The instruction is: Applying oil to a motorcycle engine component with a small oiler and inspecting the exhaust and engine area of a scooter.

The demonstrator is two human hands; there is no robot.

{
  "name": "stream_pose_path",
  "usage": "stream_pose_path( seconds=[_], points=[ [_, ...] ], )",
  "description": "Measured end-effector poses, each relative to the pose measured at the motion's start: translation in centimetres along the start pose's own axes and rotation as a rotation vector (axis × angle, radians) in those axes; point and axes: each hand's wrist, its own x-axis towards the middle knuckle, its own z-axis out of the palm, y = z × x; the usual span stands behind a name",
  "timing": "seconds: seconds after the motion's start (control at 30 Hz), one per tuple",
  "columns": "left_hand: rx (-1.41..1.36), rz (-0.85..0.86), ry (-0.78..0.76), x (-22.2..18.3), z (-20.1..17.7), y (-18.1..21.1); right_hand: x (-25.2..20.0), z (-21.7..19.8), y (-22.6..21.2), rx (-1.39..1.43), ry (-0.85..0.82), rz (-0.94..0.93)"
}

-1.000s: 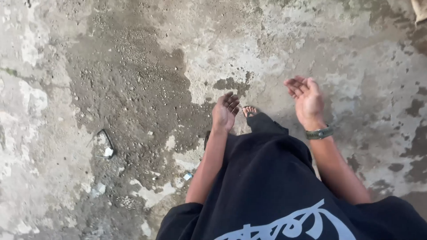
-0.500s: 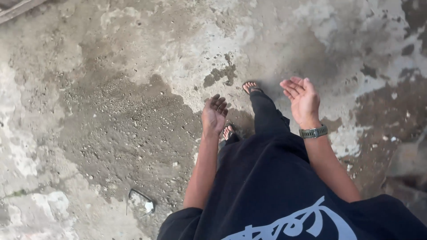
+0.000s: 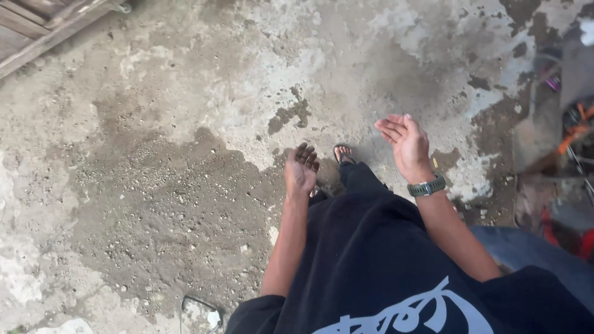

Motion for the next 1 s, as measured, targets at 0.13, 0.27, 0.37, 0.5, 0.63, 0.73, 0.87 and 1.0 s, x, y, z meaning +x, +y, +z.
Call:
stream_pose_path(
  seconds=[0.13, 0.27, 0.37, 0.5, 0.63, 0.73, 0.87, 1.0],
  points=[
    [0.001, -0.017, 0.0, 0.3, -0.7, -0.6, -1.1, -0.4, 0.4, -0.026, 0.004, -0.02],
    [-0.008, 0.013, 0.007, -1.0, -1.4, -1.0, -1.9, -1.7, 1.9, -0.046, -0.005, 0.023],
    [0.005, 0.028, 0.021, -0.6, -2.8, -2.1, -2.6, -2.1, 2.5, -0.092, -0.012, 0.04],
    [0.073, 0.026, 0.064, -3.0, -3.2, -2.0, -3.5, -2.9, 3.3, -0.121, -0.014, 0.03],
    [0.086, 0.005, 0.1, -0.8, -8.1, -4.4, -4.7, -3.8, 4.2, -0.127, -0.023, 0.029],
    [0.024, -0.038, 0.124, -0.2, -10.8, -6.0, -5.4, -5.2, 4.9, -0.118, -0.038, 0.044],
    [-0.051, 0.018, 0.169, -1.8, -11.3, -6.8, -5.8, -6.4, 5.2, -0.148, -0.079, 0.044],
    [-0.132, 0.072, 0.216, -3.9, -10.6, -8.5, -5.6, -7.6, 4.3, -0.176, -0.155, 0.063]
  ],
)
